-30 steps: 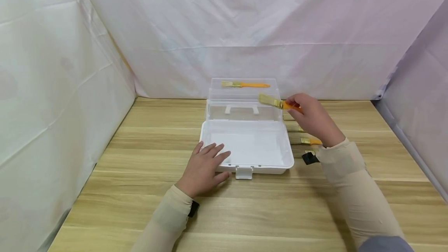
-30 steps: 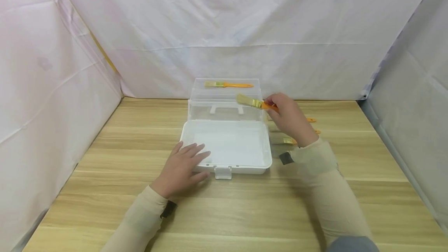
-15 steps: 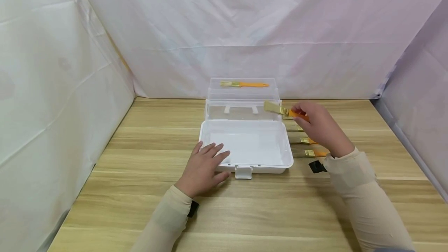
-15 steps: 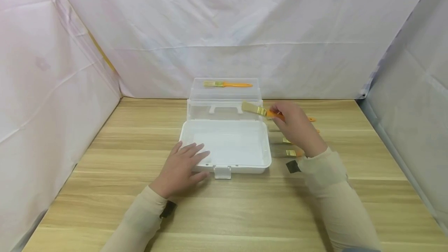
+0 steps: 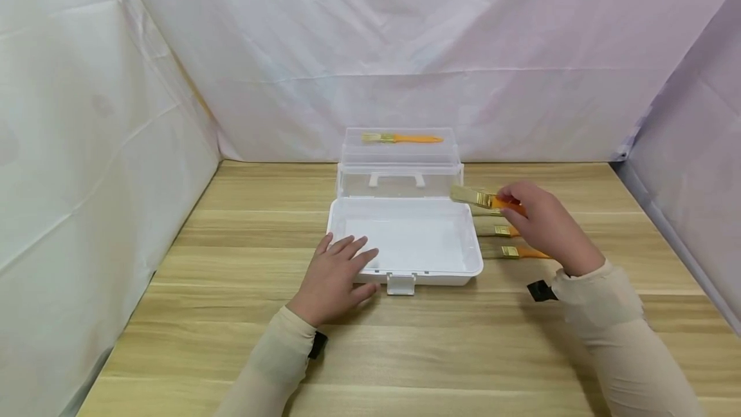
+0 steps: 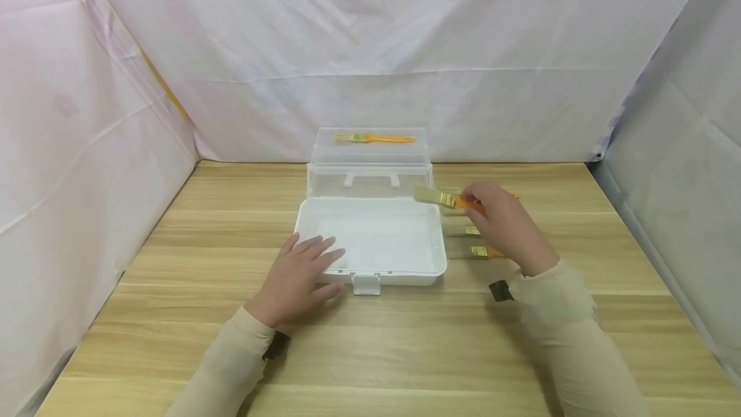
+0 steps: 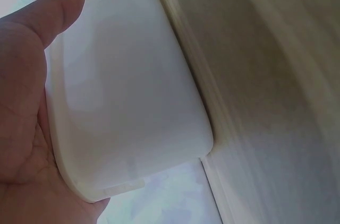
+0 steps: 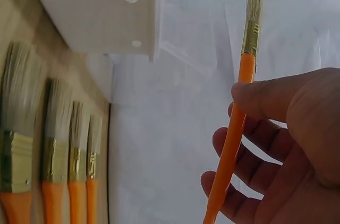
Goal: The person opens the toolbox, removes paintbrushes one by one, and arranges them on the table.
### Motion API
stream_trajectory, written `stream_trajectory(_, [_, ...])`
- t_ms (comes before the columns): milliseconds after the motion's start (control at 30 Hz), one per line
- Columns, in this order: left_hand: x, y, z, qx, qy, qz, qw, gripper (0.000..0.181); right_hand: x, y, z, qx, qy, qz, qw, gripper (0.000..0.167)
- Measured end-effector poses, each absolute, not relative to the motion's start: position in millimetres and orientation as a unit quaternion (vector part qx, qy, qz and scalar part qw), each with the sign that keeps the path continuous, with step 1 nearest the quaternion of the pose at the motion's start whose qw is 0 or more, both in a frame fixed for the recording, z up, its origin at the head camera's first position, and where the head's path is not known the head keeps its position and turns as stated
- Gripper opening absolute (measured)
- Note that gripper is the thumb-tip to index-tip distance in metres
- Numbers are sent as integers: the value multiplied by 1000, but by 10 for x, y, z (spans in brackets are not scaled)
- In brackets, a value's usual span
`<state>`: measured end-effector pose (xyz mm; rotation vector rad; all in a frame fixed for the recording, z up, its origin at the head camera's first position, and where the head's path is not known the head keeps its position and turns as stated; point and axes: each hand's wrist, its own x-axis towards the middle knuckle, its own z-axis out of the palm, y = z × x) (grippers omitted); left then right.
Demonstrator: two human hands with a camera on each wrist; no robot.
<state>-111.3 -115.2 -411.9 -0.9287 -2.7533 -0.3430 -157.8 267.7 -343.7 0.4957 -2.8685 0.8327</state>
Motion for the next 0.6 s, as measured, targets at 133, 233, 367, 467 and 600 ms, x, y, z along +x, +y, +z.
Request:
stream_trajectory(133, [-1110, -1156, -4104, -317, -935, -116, 107, 57, -1537, 2748, -3486, 171, -946, 271, 59, 21])
stream_trajectory(233, [-1111, -1157, -4102, -316, -936, -114, 105, 57, -1508, 2792, -3523, 176, -946, 266, 60, 20])
stream_trajectory(367, [-1111, -1155, -4100, -317, -936, -112, 103, 57, -1463, 2862, -3570, 176, -949, 254, 61, 20])
stream_trajectory(467, [-1114, -1154, -4103, -318, -936, -113, 103, 57, -1427, 2933, -3602, 177, -953, 240, 61, 21])
stream_trajectory(600, [-1116, -1155, -4106, -318, -936, -111, 105, 57, -1371, 3037, -3638, 173, -958, 223, 51, 20])
